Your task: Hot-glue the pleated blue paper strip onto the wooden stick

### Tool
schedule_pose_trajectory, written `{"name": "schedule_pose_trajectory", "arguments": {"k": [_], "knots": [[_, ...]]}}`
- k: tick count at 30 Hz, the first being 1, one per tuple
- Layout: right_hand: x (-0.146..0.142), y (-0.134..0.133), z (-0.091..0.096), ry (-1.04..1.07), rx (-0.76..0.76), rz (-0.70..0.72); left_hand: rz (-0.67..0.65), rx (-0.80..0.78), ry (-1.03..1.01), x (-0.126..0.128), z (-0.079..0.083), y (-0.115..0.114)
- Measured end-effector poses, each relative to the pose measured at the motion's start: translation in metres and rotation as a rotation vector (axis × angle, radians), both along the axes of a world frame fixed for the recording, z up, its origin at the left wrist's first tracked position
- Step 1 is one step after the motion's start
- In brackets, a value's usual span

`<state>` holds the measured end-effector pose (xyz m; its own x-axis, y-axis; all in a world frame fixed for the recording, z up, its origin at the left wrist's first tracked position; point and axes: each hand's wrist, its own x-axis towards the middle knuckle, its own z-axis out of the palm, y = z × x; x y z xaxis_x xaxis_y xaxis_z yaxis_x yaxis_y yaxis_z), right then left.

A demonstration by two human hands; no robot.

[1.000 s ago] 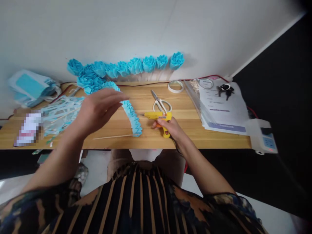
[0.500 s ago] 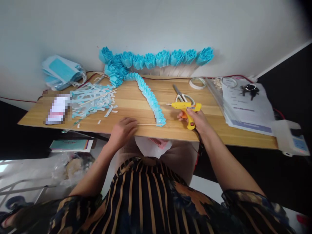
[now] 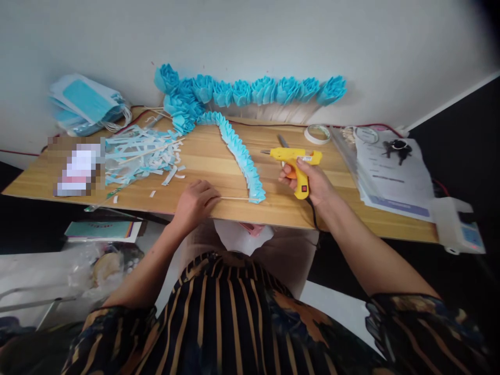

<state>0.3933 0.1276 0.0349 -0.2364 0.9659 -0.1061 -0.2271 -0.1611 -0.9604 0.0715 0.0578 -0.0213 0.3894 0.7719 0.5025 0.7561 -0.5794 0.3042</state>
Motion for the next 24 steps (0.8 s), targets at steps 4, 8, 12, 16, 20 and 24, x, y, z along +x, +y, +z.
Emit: {"name": "schedule_pose_trajectory", "arguments": {"k": [4, 8, 12, 16, 20, 24], "knots": [[-0.001, 0.014, 0.008, -0.129, 0.006, 0.163, 0.038, -0.014, 0.029, -0.012, 0.004, -0.001], [0.004, 0.021, 0.009, -0.245, 0.109, 0.477, 0.022, -0.023, 0.021, -0.018, 0.009, -0.003], [0.014, 0.022, -0.003, -0.262, 0.156, 0.619, 0.033, -0.056, -0.002, -0.016, 0.012, -0.006], [0.029, 0.023, -0.013, -0.188, 0.102, 0.646, 0.042, -0.076, 0.011, -0.015, 0.012, -0.008], [0.037, 0.027, -0.015, -0.2, 0.098, 0.713, 0.064, -0.083, 0.016, -0.016, 0.012, -0.008], [0.039, 0.028, -0.021, -0.267, 0.099, 0.767, 0.061, -0.067, 0.008, -0.016, 0.011, -0.008]]}}
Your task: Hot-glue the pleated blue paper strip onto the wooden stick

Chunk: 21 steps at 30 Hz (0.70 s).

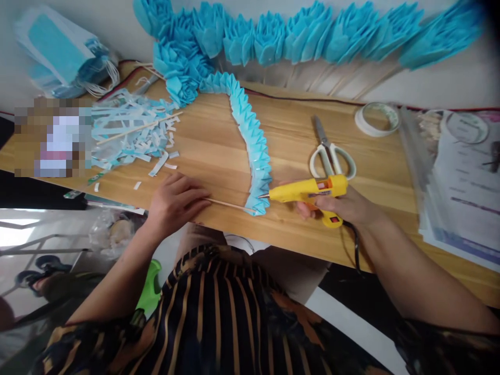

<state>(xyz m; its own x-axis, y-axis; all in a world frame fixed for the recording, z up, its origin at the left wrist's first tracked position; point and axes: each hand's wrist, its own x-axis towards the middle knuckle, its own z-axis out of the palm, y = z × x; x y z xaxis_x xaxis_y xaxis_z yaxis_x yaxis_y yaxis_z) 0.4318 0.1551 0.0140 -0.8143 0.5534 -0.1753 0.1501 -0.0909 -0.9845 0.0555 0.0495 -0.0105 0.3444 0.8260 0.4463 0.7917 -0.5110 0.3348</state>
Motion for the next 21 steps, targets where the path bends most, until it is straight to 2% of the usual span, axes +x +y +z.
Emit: {"name": "schedule_pose_trajectory", "arguments": {"k": [5, 14, 21], "knots": [[0.0, -0.001, -0.003, -0.005, 0.004, -0.009, 0.006, -0.012, -0.016, 0.0, -0.001, -0.001], [-0.01, -0.004, 0.012, 0.004, -0.025, -0.087, 0.015, -0.022, 0.002, 0.0, 0.0, 0.0], [-0.004, -0.002, 0.008, -0.029, 0.002, -0.024, 0.028, -0.006, 0.012, 0.001, -0.001, 0.0]]}}
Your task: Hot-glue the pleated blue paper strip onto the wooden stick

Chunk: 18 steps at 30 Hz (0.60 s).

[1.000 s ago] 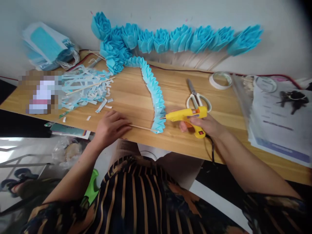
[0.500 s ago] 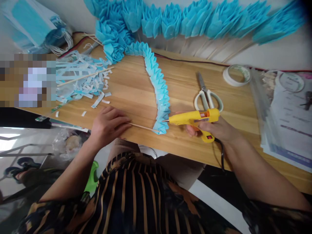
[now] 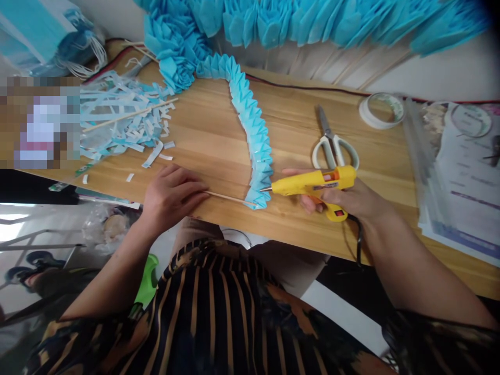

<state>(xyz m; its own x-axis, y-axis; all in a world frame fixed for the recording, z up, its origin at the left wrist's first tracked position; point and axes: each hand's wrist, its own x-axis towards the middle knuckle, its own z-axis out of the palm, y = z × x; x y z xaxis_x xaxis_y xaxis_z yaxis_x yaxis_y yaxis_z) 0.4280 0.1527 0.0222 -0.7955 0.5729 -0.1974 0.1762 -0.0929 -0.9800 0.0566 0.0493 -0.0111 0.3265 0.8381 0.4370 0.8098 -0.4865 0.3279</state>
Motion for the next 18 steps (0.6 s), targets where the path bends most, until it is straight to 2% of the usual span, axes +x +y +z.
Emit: {"name": "schedule_pose_trajectory", "arguments": {"k": [12, 18], "knots": [[-0.0055, 0.0, 0.0045, 0.013, 0.011, 0.021, 0.029, -0.022, 0.004, 0.0003, -0.0013, -0.0004], [-0.0016, -0.0005, -0.0006, 0.029, 0.019, 0.021, 0.012, -0.009, -0.018, 0.0008, -0.0005, 0.0003]]}}
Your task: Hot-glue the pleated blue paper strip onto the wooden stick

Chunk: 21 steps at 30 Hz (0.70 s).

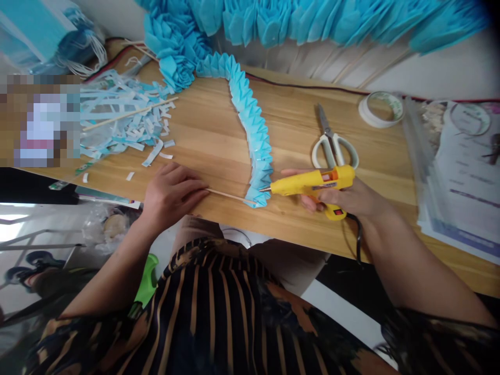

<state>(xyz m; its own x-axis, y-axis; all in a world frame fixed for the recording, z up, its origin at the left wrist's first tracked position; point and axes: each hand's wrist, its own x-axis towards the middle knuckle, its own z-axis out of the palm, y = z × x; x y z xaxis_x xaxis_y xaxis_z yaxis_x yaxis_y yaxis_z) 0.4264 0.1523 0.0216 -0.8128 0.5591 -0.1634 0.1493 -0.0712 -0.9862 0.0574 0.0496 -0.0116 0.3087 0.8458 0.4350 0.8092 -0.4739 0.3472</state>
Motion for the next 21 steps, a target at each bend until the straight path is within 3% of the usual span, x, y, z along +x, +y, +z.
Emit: {"name": "schedule_pose_trajectory", "arguments": {"k": [12, 14, 19, 21], "knots": [[-0.003, -0.003, -0.001, 0.054, -0.073, -0.073, -0.015, 0.05, 0.018, -0.001, -0.001, 0.0], [-0.005, -0.001, -0.004, 0.157, -0.098, -0.185, -0.023, 0.056, 0.012, -0.002, -0.002, 0.0], [-0.011, 0.009, -0.008, 0.35, -0.159, -0.617, -0.051, 0.066, 0.014, -0.005, -0.004, 0.0], [-0.012, 0.014, -0.007, 0.374, -0.19, -0.7, -0.066, 0.083, 0.016, -0.006, -0.006, 0.001]]}}
